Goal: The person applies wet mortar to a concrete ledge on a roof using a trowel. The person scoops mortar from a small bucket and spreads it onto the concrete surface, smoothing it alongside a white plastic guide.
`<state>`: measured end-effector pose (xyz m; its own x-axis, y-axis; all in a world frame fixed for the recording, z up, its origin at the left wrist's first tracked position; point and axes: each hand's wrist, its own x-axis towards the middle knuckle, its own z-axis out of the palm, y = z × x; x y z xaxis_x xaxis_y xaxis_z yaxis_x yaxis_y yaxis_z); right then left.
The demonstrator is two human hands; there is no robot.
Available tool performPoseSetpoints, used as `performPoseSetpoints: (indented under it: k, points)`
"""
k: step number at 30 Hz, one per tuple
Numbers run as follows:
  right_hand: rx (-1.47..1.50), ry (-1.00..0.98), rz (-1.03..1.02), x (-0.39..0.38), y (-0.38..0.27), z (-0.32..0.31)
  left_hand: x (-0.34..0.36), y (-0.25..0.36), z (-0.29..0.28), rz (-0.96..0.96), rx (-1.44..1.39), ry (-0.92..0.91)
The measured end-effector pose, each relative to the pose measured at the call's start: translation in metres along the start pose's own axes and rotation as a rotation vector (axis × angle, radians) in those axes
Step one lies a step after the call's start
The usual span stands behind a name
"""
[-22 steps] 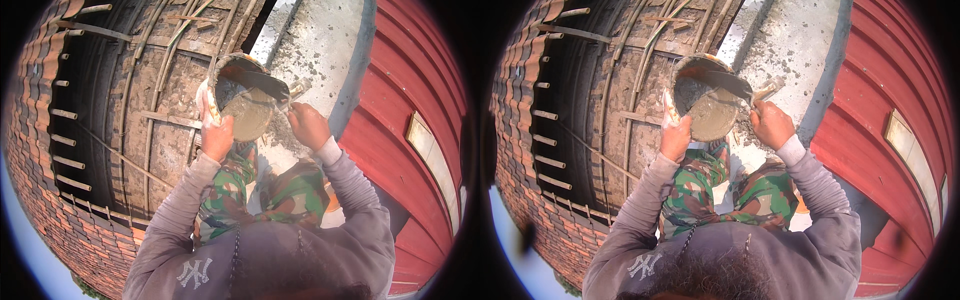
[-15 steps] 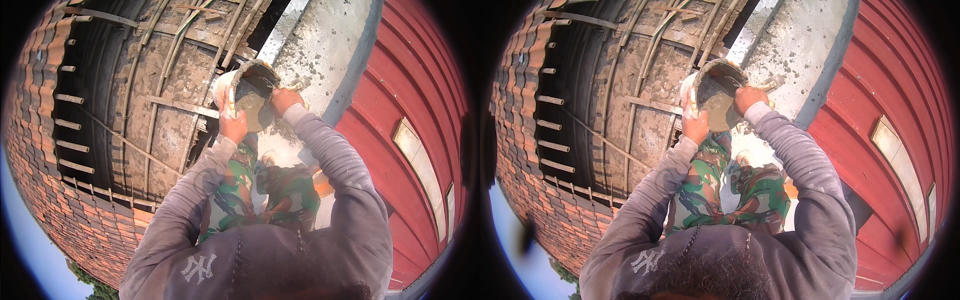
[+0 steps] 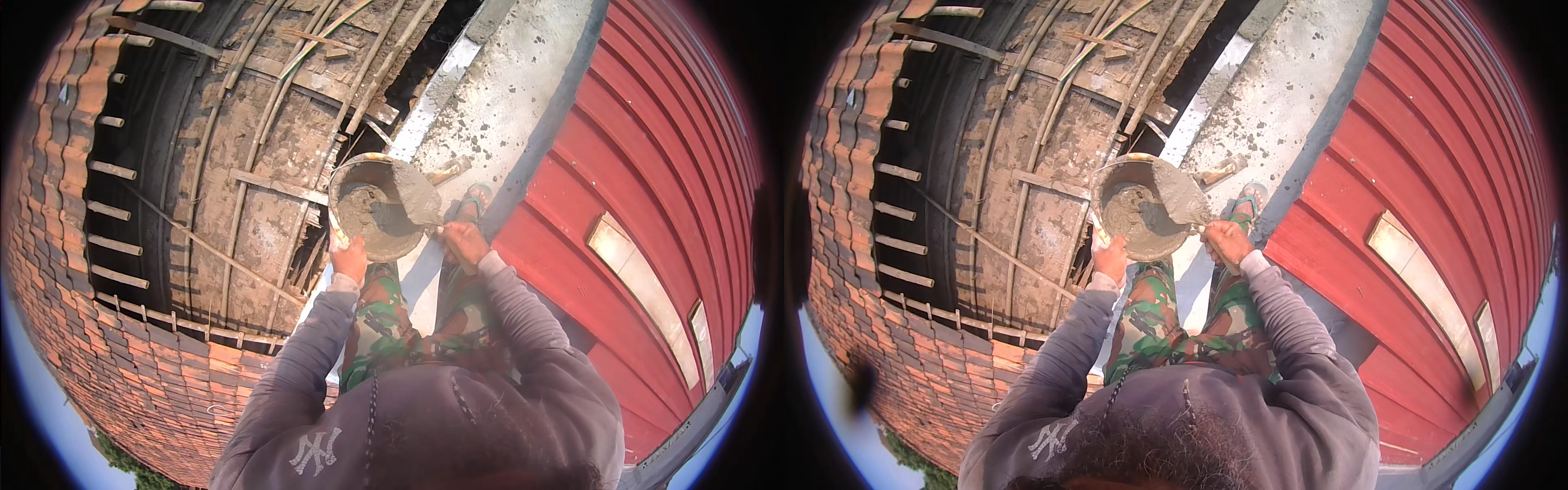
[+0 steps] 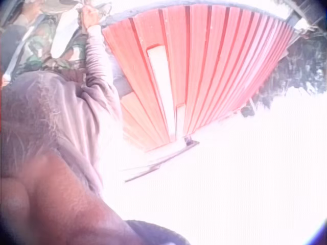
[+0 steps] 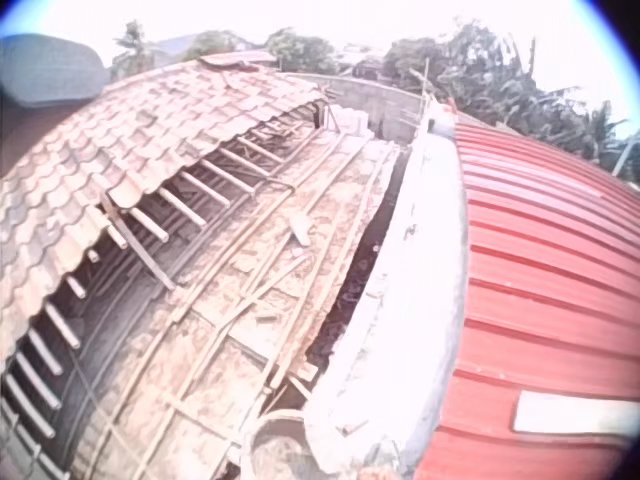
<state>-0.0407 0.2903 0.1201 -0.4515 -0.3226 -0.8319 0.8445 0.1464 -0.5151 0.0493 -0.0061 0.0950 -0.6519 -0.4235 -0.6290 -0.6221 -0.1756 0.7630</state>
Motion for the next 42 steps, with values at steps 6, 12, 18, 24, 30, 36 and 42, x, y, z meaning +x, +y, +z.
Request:
performPoseSetpoints:
  k: [6, 12, 18, 24, 30, 36, 42]
  points:
    - [0.293, 0.108, -0.231, 0.06, -0.077, -0.077, -0.015, 0.027, 0.035, -0.135, -0.195, 0.175]
    - [0.251, 0.506, -0.402, 0.268, -0.153, -0.112, -0.033, 0.01, 0.085, -0.344, -0.395, 0.34]
    - [0.21, 0.667, -0.3, 0.36, -0.199, -0.144, -0.049, 0.047, 0.153, -0.414, -0.359, 0.371]
    - [-0.513, 0.498, -0.16, 0.344, -0.141, -0.241, -0.052, 0.039, 0.196, -0.379, -0.294, 0.242]
    - [-0.875, 0.444, -0.201, 0.353, -0.231, -0.328, -0.036, 0.09, 0.267, -0.458, -0.434, 0.276]
    - [-0.677, 0.38, -0.199, 0.292, -0.262, -0.36, -0.002, 0.119, 0.293, -0.379, -0.486, 0.243]
    - [-1.229, 0.003, -0.442, 0.088, -0.288, -0.264, 0.027, 0.103, 0.3, -0.054, -0.257, 0.226]
